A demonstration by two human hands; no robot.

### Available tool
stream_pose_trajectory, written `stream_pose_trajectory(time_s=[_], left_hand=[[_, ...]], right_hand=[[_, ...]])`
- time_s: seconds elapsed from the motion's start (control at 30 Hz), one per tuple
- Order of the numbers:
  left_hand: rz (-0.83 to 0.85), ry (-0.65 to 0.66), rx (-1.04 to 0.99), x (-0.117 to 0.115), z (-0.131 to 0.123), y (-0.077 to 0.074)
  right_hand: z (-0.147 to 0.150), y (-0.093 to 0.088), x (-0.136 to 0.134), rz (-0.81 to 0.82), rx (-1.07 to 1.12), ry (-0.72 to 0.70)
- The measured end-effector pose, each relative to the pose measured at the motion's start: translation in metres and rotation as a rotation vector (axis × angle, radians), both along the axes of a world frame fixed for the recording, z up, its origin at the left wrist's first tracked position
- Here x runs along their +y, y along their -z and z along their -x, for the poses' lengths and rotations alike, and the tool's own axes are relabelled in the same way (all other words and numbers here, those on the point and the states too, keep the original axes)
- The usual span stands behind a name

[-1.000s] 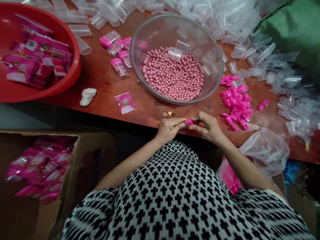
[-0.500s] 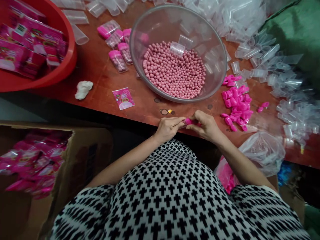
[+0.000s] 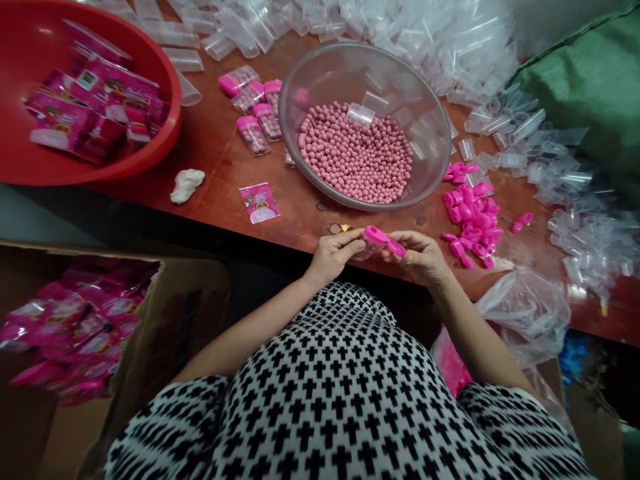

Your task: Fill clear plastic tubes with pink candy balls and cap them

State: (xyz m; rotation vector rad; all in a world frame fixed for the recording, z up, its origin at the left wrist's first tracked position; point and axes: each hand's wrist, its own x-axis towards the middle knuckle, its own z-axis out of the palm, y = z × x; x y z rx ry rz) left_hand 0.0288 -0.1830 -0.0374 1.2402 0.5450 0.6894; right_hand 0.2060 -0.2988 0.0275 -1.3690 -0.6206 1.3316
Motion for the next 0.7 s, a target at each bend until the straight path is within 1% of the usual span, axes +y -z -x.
stream_pose_trajectory(time_s=[0.07,0.13,0.23,0.3,0.33,0.43,0.57,0.63,0.7], left_hand=[[-0.092,-0.020,0.010,0.001,0.000,0.000],[-0.193,-0.013,0.017,0.000,0.000,0.000],[-0.333,-0.012,0.013,-0.002,-0.001,0.002],[-0.386,-0.025,0.010,-0.005,-0.001,0.003],[-0.395,-0.026,0.014,-0.007,-0.001,0.004],[-0.403,-0.026,0.044,-0.011,0.000,0.003],[-0.483,-0.064,0.096,-0.010,0.001,0.001],[-0.531,-0.080,0.104,-0.008,0.003,0.000],[-0.552,-0.083,0.096,-0.006,0.009,-0.003]], right_hand=[[-0.001,0.006,0.001,-0.015,0.032,0.032],[-0.002,0.009,0.004,-0.027,0.068,0.022],[0.001,0.006,0.010,0.038,0.173,-0.083],[0.006,0.004,0.013,0.116,0.260,-0.151],[0.009,0.003,0.014,0.144,0.290,-0.158],[0.018,0.006,0.017,0.173,0.316,-0.101],[0.023,0.019,0.025,0.179,0.348,-0.009],[0.026,0.023,0.029,0.174,0.365,0.009],[0.032,0.019,0.031,0.178,0.353,-0.010]])
